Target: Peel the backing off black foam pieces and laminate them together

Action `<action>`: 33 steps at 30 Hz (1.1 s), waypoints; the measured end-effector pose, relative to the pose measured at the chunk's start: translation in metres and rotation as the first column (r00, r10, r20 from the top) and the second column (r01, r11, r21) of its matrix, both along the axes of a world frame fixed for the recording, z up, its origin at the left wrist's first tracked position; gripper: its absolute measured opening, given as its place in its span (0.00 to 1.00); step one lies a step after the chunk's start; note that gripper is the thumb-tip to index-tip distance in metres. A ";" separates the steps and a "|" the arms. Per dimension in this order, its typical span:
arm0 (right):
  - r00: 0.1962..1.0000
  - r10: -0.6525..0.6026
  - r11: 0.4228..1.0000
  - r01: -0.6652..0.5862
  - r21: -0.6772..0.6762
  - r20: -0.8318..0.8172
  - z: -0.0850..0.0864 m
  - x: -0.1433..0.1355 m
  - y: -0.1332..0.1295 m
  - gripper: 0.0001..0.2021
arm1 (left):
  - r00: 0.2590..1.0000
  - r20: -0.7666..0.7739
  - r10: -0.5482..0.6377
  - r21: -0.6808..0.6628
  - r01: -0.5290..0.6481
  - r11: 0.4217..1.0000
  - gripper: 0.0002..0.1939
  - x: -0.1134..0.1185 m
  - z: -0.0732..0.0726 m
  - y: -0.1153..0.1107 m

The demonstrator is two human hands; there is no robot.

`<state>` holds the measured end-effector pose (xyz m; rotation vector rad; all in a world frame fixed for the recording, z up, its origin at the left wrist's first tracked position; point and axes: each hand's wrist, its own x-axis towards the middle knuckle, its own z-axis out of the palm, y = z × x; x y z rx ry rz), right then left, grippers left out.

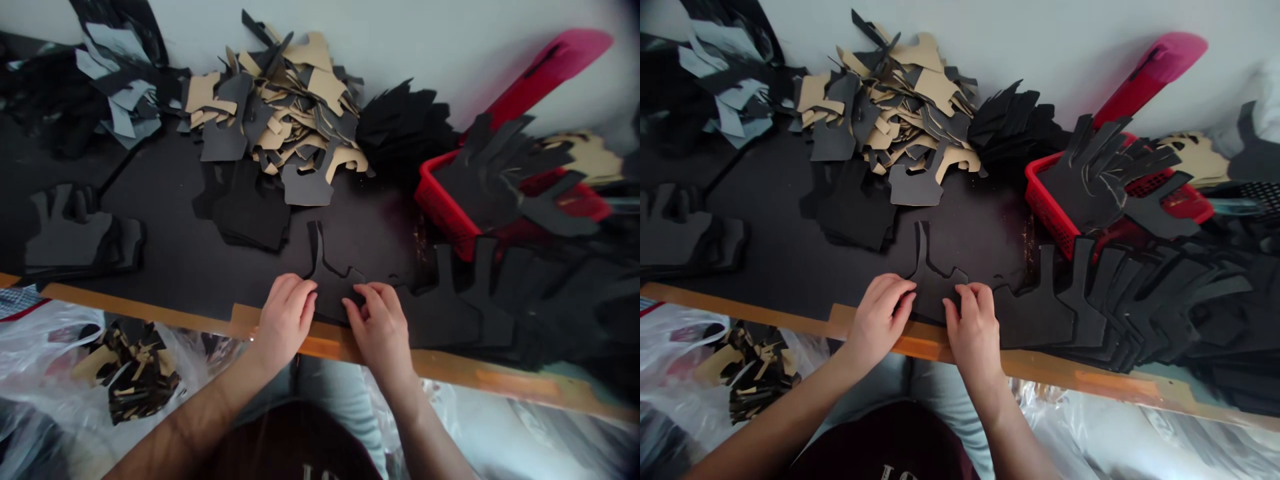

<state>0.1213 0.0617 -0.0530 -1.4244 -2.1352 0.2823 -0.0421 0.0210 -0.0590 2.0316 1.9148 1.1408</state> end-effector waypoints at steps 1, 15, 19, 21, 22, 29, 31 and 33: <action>1.000 -0.003 1.000 0.003 -0.002 0.001 0.000 0.000 0.000 0.12 | 1.000 0.001 0.000 -0.001 0.000 1.000 0.07 0.000 0.000 0.000; 0.997 -0.048 0.986 0.057 0.155 -0.063 -0.011 -0.002 -0.011 0.09 | 1.000 -0.028 0.003 0.028 -0.002 1.000 0.07 0.001 0.000 0.000; 0.993 -0.066 0.985 0.081 0.151 -0.101 -0.011 -0.002 -0.011 0.09 | 0.999 -0.049 0.012 0.027 -0.011 1.000 0.07 0.001 0.000 -0.001; 0.989 -0.077 0.988 0.093 0.123 -0.125 -0.011 -0.001 -0.011 0.09 | 0.998 -0.053 0.015 0.023 -0.014 1.000 0.07 0.001 0.000 -0.001; 0.988 -0.084 0.989 0.099 0.110 -0.132 -0.011 -0.001 -0.010 0.09 | 0.998 -0.053 0.015 0.021 -0.014 1.000 0.06 0.001 0.000 -0.001; 0.994 -0.052 0.996 0.059 0.068 -0.099 -0.006 0.000 -0.004 0.08 | 1.000 -0.028 0.003 -0.019 -0.003 1.000 0.07 0.001 -0.003 0.000; 0.995 -0.029 0.997 0.036 0.066 -0.092 -0.004 0.000 -0.003 0.08 | 1.000 -0.023 0.000 -0.017 -0.001 1.000 0.07 0.001 -0.003 -0.001; 0.996 -0.014 0.998 0.019 0.059 -0.083 -0.002 0.000 -0.002 0.08 | 1.000 -0.023 0.000 -0.010 0.000 1.000 0.07 0.001 -0.003 -0.001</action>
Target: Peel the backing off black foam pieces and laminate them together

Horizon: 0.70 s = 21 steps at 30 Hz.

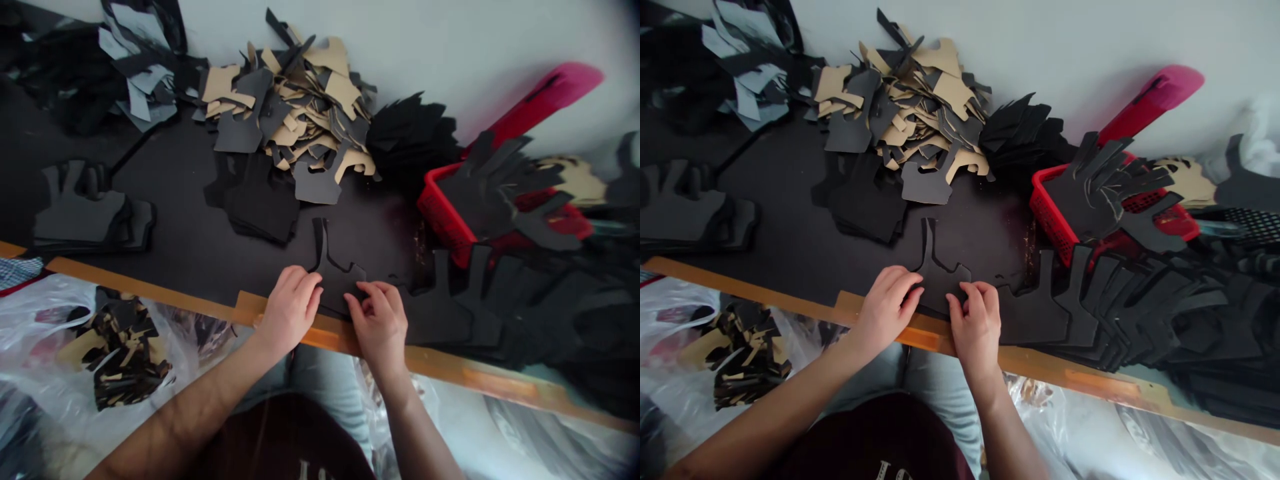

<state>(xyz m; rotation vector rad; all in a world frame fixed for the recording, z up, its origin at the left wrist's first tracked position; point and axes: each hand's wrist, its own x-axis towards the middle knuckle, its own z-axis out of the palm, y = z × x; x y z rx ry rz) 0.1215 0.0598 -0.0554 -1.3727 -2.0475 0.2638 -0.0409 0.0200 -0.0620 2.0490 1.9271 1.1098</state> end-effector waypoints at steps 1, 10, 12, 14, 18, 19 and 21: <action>1.000 0.005 1.000 -0.005 -0.004 0.003 0.000 0.000 0.000 0.08 | 1.000 -0.002 -0.001 0.000 0.001 1.000 0.07 0.000 0.000 0.000; 1.000 0.016 1.000 -0.016 0.006 0.008 -0.001 0.000 -0.001 0.08 | 1.000 -0.010 -0.003 0.021 0.003 1.000 0.07 0.000 -0.001 -0.001; 1.000 0.009 0.998 -0.010 0.060 0.018 -0.003 -0.001 -0.003 0.07 | 1.000 -0.027 -0.003 0.023 0.003 1.000 0.08 0.000 -0.002 -0.002; 0.999 0.011 0.993 -0.017 0.120 0.048 -0.005 -0.003 -0.006 0.07 | 0.999 -0.055 -0.001 0.026 0.002 1.000 0.08 0.001 -0.002 -0.003; 0.992 0.058 0.986 -0.074 0.152 0.109 -0.013 -0.002 -0.010 0.09 | 0.994 -0.113 0.002 0.036 0.003 0.999 0.09 0.001 -0.001 -0.004; 0.990 0.077 0.984 -0.095 0.153 0.117 -0.015 -0.001 -0.011 0.10 | 0.992 -0.124 0.002 0.040 0.003 0.999 0.09 0.001 -0.001 -0.004; 0.986 0.116 0.976 -0.135 0.169 0.122 -0.018 0.001 -0.012 0.12 | 0.990 -0.141 0.005 0.053 0.003 0.999 0.09 0.002 -0.001 -0.004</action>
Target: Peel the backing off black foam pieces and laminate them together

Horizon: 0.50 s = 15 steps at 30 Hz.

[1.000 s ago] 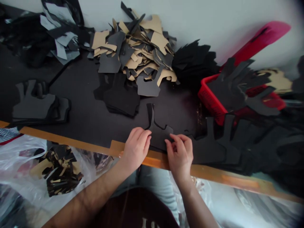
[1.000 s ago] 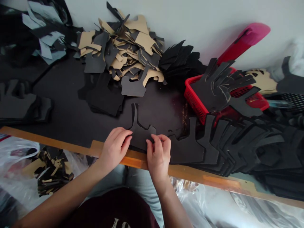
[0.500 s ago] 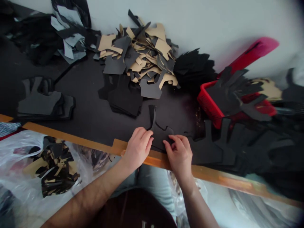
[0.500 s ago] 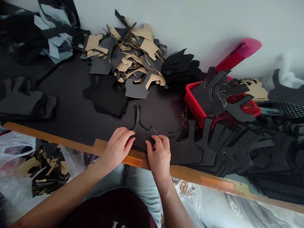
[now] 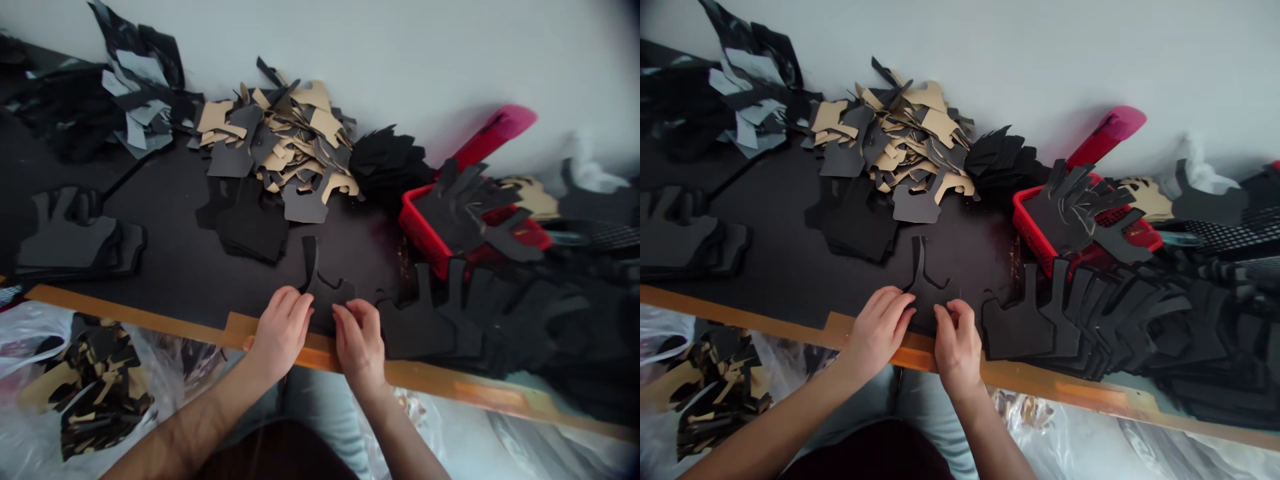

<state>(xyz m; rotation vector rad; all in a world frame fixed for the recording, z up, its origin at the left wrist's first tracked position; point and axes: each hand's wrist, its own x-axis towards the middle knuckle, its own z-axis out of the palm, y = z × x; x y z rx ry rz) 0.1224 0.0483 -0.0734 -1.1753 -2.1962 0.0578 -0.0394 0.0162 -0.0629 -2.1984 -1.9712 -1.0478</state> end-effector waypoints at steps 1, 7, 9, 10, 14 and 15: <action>1.000 0.015 1.000 -0.015 0.013 -0.003 -0.001 0.001 0.000 0.12 | 1.000 -0.005 0.000 0.004 0.000 1.000 0.09 0.000 0.000 0.000; 0.996 -0.026 0.999 0.023 -0.033 -0.080 0.004 -0.001 0.002 0.09 | 1.000 0.012 0.006 0.023 -0.006 1.000 0.10 0.001 0.000 0.002; 0.992 -0.042 0.998 0.035 -0.061 -0.123 0.007 -0.002 0.004 0.09 | 1.000 0.027 0.007 0.025 -0.008 1.000 0.10 0.002 0.000 0.002; 0.989 -0.044 0.997 0.035 -0.070 -0.139 0.008 -0.003 0.004 0.09 | 0.999 0.031 0.007 0.025 -0.008 1.000 0.10 0.002 0.000 0.002; 0.985 -0.062 0.995 0.048 -0.091 -0.163 0.009 -0.003 0.007 0.09 | 0.999 0.031 0.008 0.035 -0.010 0.999 0.10 0.002 0.001 0.002; 0.984 -0.068 0.994 0.053 -0.094 -0.165 0.009 -0.003 0.007 0.09 | 1.000 0.029 0.008 0.038 -0.010 0.999 0.10 0.002 0.001 0.002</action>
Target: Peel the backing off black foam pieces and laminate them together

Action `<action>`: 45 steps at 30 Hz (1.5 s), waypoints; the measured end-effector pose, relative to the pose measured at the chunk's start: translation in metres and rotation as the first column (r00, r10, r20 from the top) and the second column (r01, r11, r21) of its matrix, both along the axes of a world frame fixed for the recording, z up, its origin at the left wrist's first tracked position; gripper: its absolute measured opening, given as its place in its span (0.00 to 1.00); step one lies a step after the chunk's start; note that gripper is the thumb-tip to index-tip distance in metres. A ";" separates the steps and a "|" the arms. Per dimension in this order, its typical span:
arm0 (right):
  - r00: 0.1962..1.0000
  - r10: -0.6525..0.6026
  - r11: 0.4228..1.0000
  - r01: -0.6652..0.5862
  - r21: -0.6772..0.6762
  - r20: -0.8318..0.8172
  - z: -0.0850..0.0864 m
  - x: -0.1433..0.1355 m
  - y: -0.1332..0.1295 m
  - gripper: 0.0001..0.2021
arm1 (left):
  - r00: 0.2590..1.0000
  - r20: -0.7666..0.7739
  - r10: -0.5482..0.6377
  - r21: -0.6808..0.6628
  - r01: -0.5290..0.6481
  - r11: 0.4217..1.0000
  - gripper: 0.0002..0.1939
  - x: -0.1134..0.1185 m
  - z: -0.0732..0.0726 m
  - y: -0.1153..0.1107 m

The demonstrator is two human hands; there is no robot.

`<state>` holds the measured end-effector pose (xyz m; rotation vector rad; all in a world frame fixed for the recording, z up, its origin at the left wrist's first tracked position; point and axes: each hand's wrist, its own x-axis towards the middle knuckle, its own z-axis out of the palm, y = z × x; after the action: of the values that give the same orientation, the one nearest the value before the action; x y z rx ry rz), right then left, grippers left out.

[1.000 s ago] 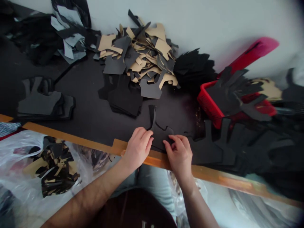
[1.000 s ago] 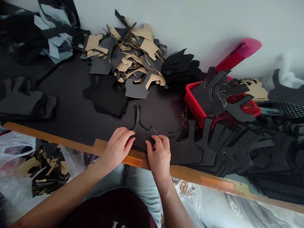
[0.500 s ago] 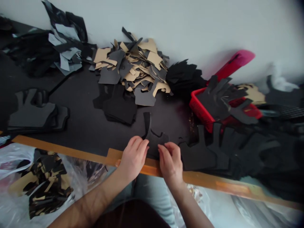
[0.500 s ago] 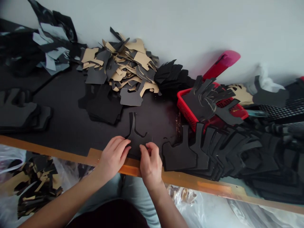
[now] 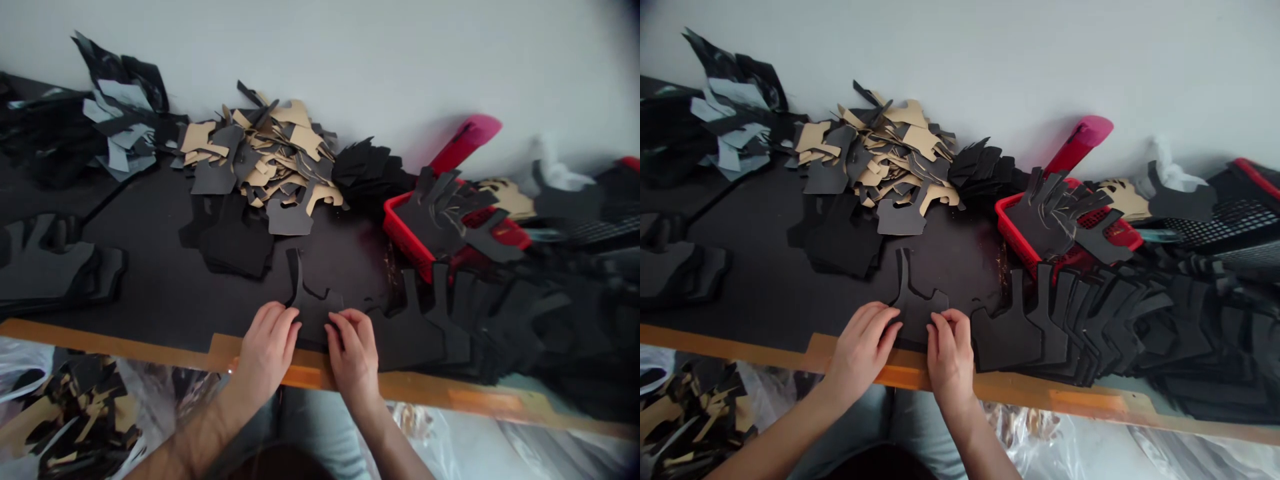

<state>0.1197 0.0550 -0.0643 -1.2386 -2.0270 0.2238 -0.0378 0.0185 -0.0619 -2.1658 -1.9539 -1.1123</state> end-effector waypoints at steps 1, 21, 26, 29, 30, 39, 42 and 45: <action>1.000 -0.003 1.000 0.003 0.000 -0.004 0.000 0.000 0.000 0.09 | 1.000 0.000 0.000 0.000 0.000 1.000 0.10 0.000 0.000 0.000; 0.997 -0.009 0.999 0.012 0.051 -0.076 0.003 0.000 -0.001 0.09 | 1.000 -0.008 0.000 -0.017 0.000 1.000 0.11 0.000 0.002 -0.002; 0.996 -0.006 0.999 0.010 0.043 -0.089 0.001 0.001 0.000 0.09 | 1.000 0.010 0.002 -0.026 -0.002 1.000 0.11 -0.001 0.000 -0.003; 0.996 0.002 0.999 0.002 0.038 -0.093 -0.001 0.001 0.001 0.09 | 1.000 0.005 0.006 -0.017 -0.006 1.000 0.10 -0.001 -0.001 -0.003; 0.996 0.003 0.999 0.000 0.034 -0.095 -0.002 0.001 0.001 0.08 | 1.000 0.002 0.009 -0.016 -0.009 1.000 0.10 -0.001 -0.001 -0.002; 0.998 -0.019 0.999 0.021 0.034 -0.067 -0.007 0.000 0.001 0.10 | 1.000 -0.012 0.023 -0.002 -0.023 1.000 0.10 0.001 0.000 0.000; 0.998 -0.029 0.999 0.030 0.025 -0.060 -0.007 0.000 0.001 0.09 | 0.999 -0.016 0.028 0.000 -0.028 1.000 0.09 0.001 -0.001 0.000; 0.998 -0.032 0.999 0.033 0.013 -0.055 -0.007 0.000 0.002 0.09 | 1.000 -0.019 0.022 -0.008 -0.022 1.000 0.09 0.001 -0.001 0.000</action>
<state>0.1194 0.0566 -0.0717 -1.2431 -1.9572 0.2246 -0.0371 0.0188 -0.0631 -2.1449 -1.9731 -1.0788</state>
